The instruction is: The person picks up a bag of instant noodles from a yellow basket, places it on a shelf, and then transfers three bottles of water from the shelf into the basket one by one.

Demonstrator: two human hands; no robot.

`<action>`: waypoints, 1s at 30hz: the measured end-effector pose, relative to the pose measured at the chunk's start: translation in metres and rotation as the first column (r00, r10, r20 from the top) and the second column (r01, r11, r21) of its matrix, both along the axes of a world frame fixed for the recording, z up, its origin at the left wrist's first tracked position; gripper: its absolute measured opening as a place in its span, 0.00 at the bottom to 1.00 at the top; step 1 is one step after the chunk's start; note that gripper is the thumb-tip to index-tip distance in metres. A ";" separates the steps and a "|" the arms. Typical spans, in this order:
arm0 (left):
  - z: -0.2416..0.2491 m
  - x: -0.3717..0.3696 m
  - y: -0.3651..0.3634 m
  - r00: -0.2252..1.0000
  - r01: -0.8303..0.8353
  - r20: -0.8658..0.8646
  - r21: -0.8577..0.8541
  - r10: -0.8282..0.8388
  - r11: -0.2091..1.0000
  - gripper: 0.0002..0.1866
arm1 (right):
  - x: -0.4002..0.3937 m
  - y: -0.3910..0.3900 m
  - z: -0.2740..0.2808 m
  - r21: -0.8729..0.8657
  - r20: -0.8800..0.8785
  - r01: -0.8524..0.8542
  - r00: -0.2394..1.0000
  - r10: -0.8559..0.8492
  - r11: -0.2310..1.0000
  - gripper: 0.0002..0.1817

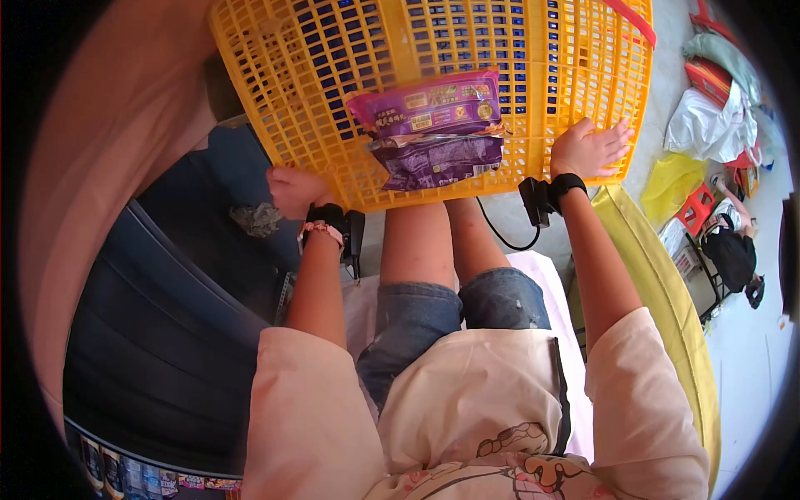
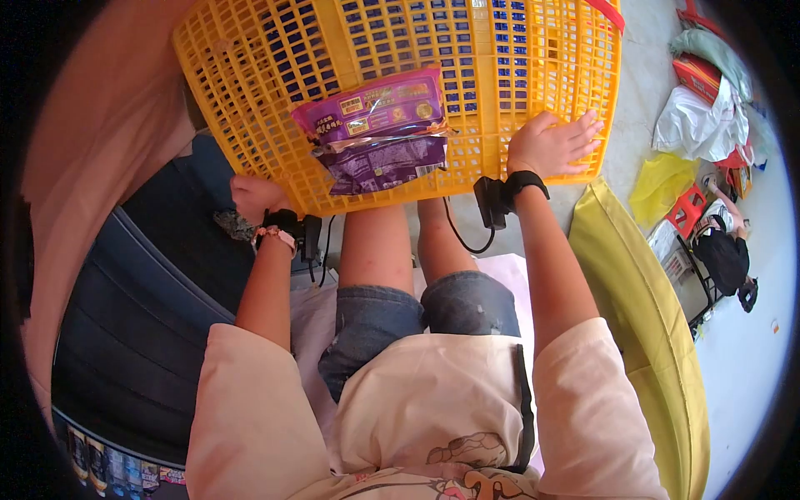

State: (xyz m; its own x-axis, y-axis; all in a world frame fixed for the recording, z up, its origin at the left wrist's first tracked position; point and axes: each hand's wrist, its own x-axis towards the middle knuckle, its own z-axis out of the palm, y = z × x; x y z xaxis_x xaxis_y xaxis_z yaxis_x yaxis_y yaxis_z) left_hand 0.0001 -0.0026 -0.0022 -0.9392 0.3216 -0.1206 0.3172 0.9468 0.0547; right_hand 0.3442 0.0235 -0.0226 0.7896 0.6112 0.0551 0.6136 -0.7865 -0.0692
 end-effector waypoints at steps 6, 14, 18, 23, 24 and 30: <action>-0.003 -0.002 -0.001 1.000 -0.004 -0.009 0.002 0.004 1.000 0.24 | 0.000 0.001 -0.001 0.017 -0.003 -0.001 1.000 0.001 1.000 0.33; 0.004 0.004 0.004 1.000 -0.010 0.012 0.023 0.010 1.000 0.24 | -0.002 0.002 0.002 0.027 -0.023 0.004 1.000 -0.003 1.000 0.34; 0.003 0.001 0.000 0.999 0.006 0.034 0.043 -0.008 0.999 0.24 | -0.001 0.001 0.002 0.029 -0.026 -0.001 1.000 0.002 1.000 0.34; -0.003 -0.005 -0.007 0.999 0.032 0.032 0.002 -0.032 0.999 0.24 | -0.001 0.000 0.002 0.024 -0.009 -0.017 1.000 0.017 1.000 0.34; -0.012 -0.011 -0.015 0.992 0.115 -0.045 -0.052 -0.118 0.992 0.24 | -0.002 -0.001 0.002 0.019 0.003 -0.023 1.000 0.023 1.000 0.34; 0.001 -0.002 0.004 1.000 0.009 0.027 0.026 -0.010 1.000 0.24 | -0.001 0.001 0.000 -0.012 0.019 -0.005 1.000 0.005 1.000 0.35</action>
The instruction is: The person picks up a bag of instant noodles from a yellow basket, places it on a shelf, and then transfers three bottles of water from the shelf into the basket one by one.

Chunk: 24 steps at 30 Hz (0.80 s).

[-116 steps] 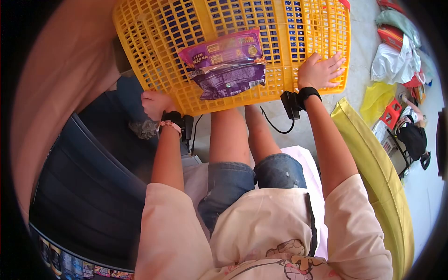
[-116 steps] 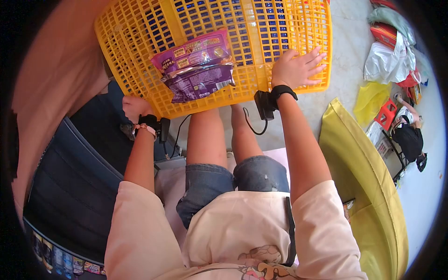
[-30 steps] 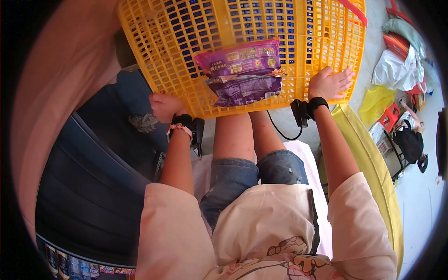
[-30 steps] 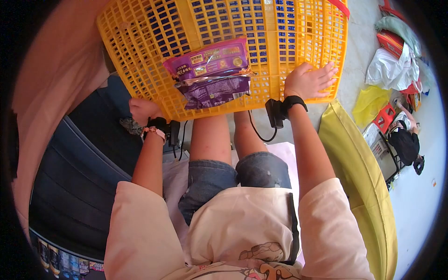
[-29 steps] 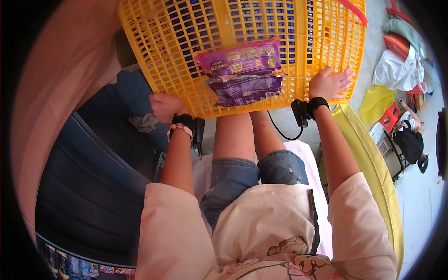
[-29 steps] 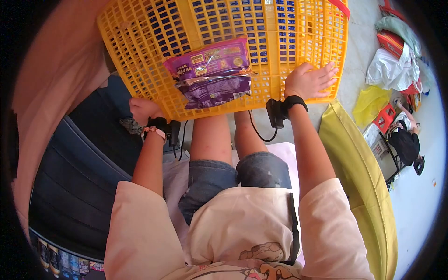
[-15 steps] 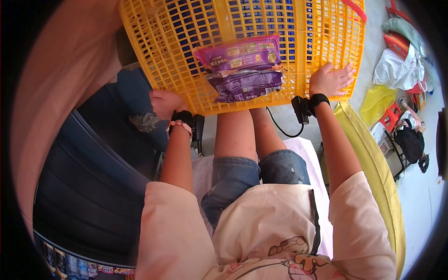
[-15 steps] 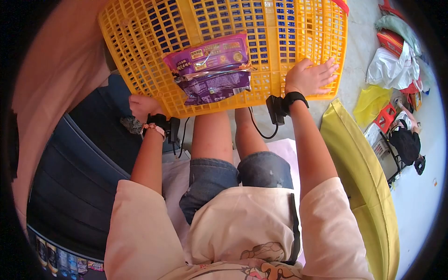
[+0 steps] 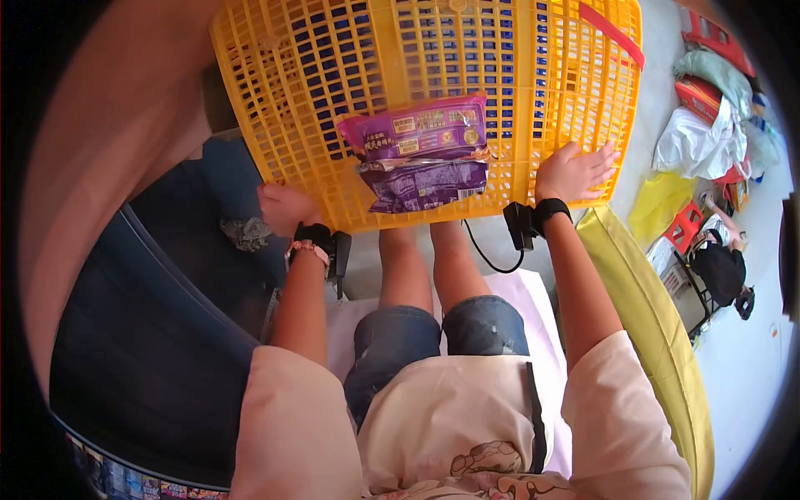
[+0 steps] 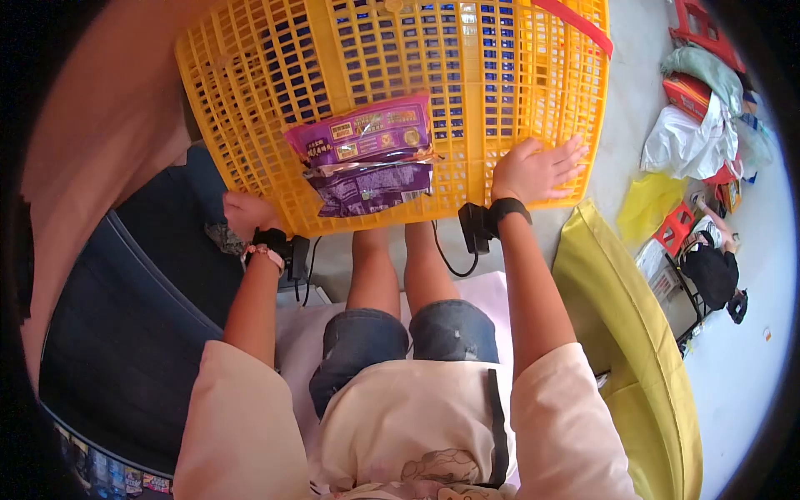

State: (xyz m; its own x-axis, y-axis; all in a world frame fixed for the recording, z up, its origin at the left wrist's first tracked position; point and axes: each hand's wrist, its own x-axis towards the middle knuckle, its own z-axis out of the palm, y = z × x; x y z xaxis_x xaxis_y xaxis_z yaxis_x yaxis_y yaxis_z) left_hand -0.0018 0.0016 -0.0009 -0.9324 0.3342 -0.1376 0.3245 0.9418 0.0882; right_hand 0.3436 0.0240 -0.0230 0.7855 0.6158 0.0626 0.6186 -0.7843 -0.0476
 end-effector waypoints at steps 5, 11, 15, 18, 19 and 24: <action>-0.002 -0.004 -0.008 0.998 0.054 -0.012 -0.079 -0.055 0.995 0.24 | -0.002 -0.003 0.004 -0.024 0.000 -0.022 1.000 0.022 0.999 0.34; 0.000 0.001 -0.002 1.000 -0.026 -0.013 -0.060 0.025 0.998 0.23 | 0.001 0.000 0.001 -0.013 0.002 -0.003 1.000 0.003 1.000 0.33; 0.000 0.000 -0.003 0.999 -0.021 -0.032 -0.095 0.018 0.995 0.23 | 0.000 0.001 0.003 0.015 0.001 -0.007 1.000 0.007 1.000 0.33; -0.004 -0.002 -0.007 0.999 0.020 -0.030 -0.086 -0.022 0.996 0.22 | 0.002 0.000 0.002 0.023 0.006 -0.010 1.000 0.009 1.000 0.32; -0.006 -0.003 -0.007 0.999 0.014 -0.032 -0.080 -0.017 0.997 0.22 | 0.003 0.002 0.000 0.033 0.010 -0.002 1.000 0.002 0.999 0.32; -0.004 0.000 -0.004 0.999 -0.021 -0.029 -0.032 0.020 0.999 0.22 | 0.001 0.002 0.005 0.036 -0.020 0.002 1.000 -0.001 0.999 0.32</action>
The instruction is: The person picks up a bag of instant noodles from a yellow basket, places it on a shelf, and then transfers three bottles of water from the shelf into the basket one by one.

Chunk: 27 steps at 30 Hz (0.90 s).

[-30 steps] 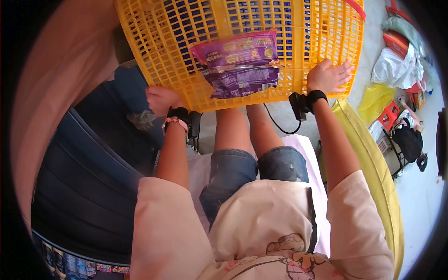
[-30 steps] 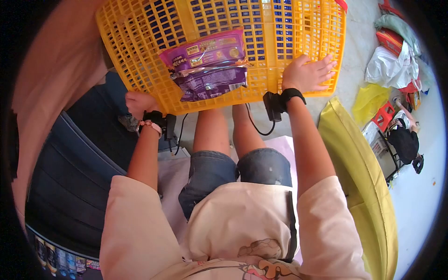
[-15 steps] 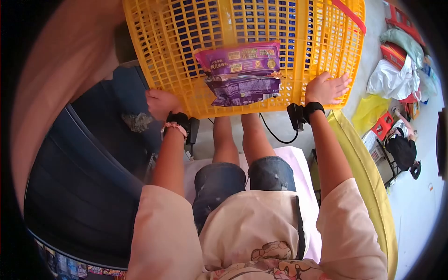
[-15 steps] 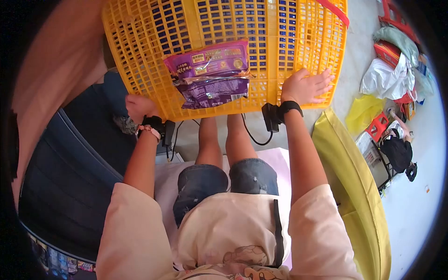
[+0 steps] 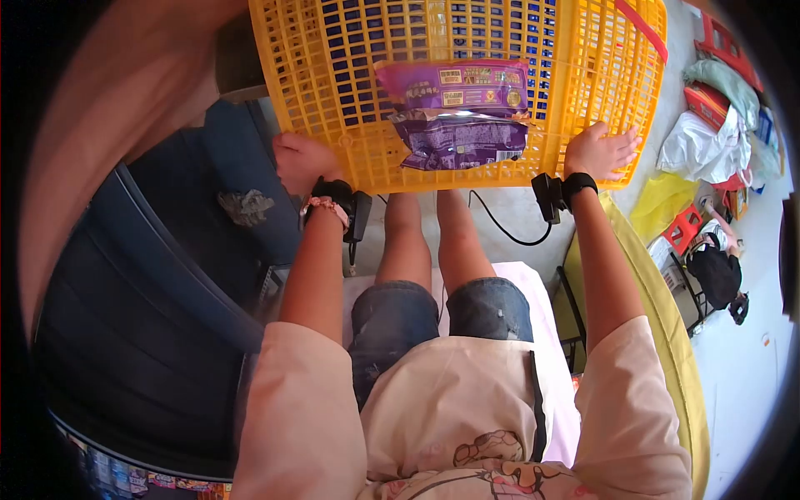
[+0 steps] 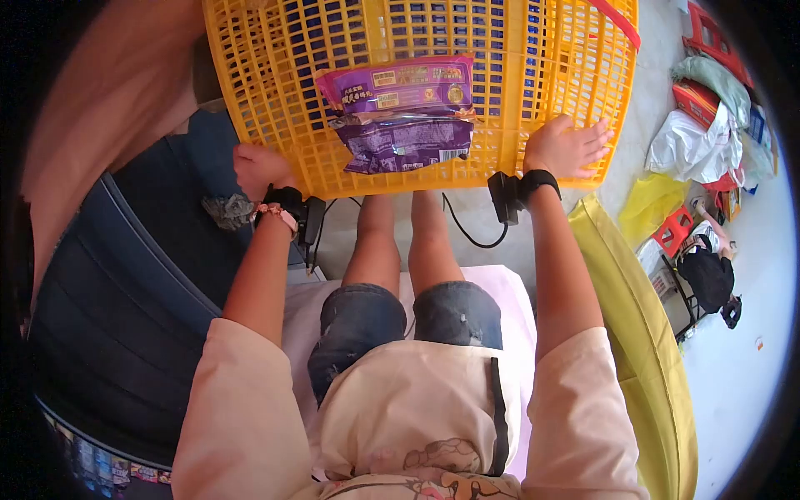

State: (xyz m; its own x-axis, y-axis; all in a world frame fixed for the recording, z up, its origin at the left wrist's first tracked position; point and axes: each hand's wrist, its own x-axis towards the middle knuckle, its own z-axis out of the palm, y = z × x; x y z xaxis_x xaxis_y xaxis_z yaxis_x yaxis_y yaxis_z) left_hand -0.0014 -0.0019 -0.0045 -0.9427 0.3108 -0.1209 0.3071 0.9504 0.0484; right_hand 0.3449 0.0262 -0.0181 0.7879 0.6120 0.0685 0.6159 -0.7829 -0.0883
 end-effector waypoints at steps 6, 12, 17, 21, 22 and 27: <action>0.011 0.003 0.004 0.998 0.017 0.063 -0.038 -0.015 0.999 0.25 | 0.000 0.002 -0.001 0.010 -0.011 -0.002 1.000 0.002 1.000 0.33; 0.022 0.006 0.012 0.995 -0.043 0.088 0.008 0.042 0.999 0.24 | 0.004 0.000 0.000 0.004 -0.052 -0.034 0.998 0.035 0.999 0.33; 0.011 0.002 0.007 0.998 -0.042 0.048 0.032 0.040 0.999 0.24 | 0.010 -0.003 0.004 0.002 -0.146 -0.049 0.988 0.049 0.999 0.35; 0.014 0.002 0.008 0.999 -0.038 0.031 0.008 0.038 0.999 0.24 | 0.008 -0.002 0.003 0.050 -0.168 -0.013 0.986 0.021 0.999 0.34; 0.013 0.002 0.007 0.999 -0.039 0.029 0.006 0.039 0.999 0.24 | 0.007 -0.002 0.003 0.048 -0.169 -0.014 0.985 0.022 0.999 0.34; 0.007 0.002 0.006 0.999 -0.027 -0.022 0.093 0.029 0.995 0.24 | -0.002 0.003 0.004 0.042 -0.093 0.001 0.996 0.003 0.999 0.35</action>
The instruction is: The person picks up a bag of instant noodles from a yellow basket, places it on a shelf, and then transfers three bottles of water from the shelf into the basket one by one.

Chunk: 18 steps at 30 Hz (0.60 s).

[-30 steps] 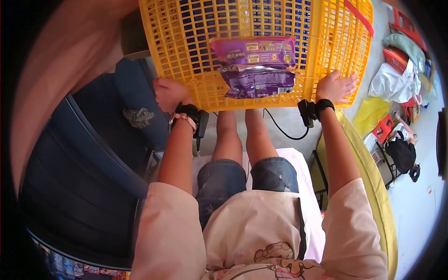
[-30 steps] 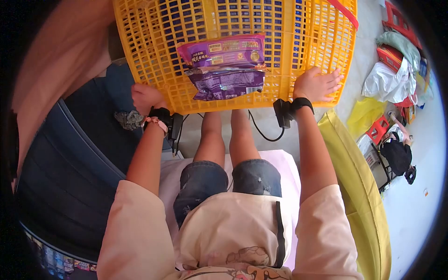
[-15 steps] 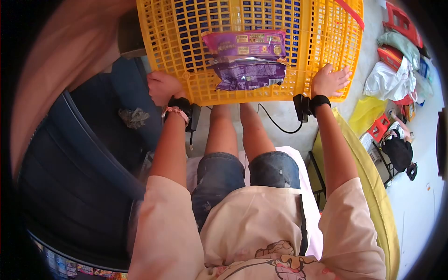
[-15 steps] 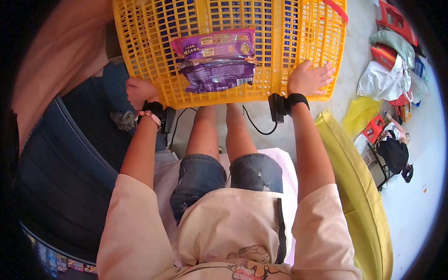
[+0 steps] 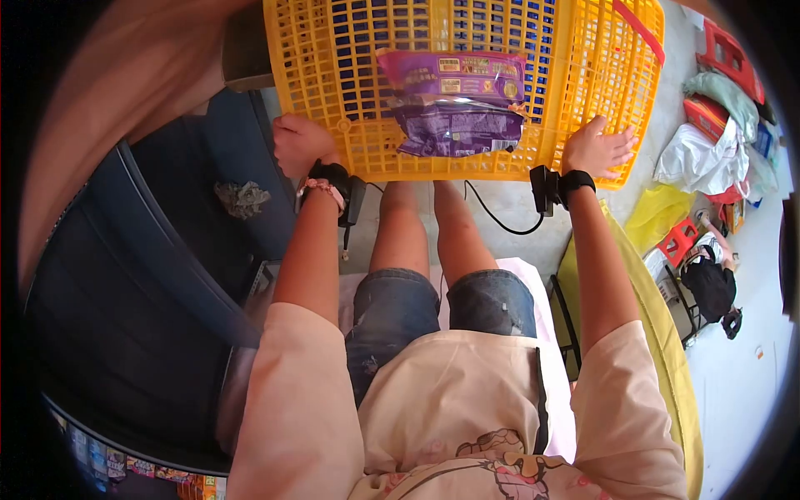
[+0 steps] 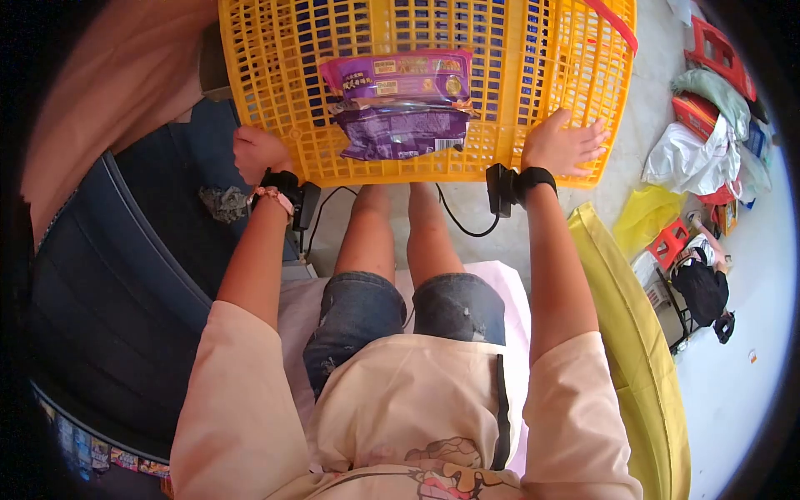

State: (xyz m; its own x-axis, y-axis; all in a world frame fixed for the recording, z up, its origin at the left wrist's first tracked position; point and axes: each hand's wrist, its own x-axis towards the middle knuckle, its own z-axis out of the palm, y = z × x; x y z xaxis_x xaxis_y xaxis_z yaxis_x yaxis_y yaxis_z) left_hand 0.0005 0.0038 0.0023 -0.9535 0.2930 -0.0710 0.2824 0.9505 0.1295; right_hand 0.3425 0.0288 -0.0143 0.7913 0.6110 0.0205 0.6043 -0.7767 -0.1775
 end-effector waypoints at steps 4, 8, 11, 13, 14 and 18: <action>-0.001 -0.001 -0.001 0.997 0.047 -0.050 -0.060 -0.050 0.997 0.23 | 0.003 -0.001 -0.004 -0.024 0.036 -0.016 0.999 0.017 1.000 0.35; -0.001 -0.004 0.002 1.000 0.017 0.013 -0.015 -0.017 1.000 0.24 | 0.002 0.001 -0.007 -0.016 0.051 -0.013 0.999 0.014 1.000 0.36; -0.002 -0.004 -0.006 0.999 0.032 0.019 -0.069 -0.031 0.997 0.25 | 0.003 -0.004 -0.005 -0.033 0.060 -0.021 0.998 0.023 0.999 0.36; 0.003 -0.003 0.003 0.999 0.016 0.032 -0.062 -0.014 0.998 0.25 | -0.001 0.003 -0.003 -0.020 0.054 -0.025 0.998 0.026 0.999 0.36; 0.004 0.000 0.005 1.000 0.008 0.026 -0.031 -0.008 0.999 0.25 | -0.001 0.004 -0.002 -0.003 0.043 -0.020 0.999 0.021 1.000 0.36; -0.008 -0.009 -0.004 0.991 0.088 -0.098 -0.016 -0.089 0.996 0.21 | -0.001 0.001 -0.003 -0.021 0.061 -0.016 0.998 0.017 1.000 0.35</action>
State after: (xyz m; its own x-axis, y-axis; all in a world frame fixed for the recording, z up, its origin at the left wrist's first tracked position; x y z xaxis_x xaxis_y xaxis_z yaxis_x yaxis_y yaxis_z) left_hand -0.0083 0.0001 -0.0055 -0.9264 0.3760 0.0177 0.3761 0.9226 0.0858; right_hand 0.3412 0.0297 -0.0172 0.7789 0.6246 0.0558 0.6261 -0.7697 -0.1242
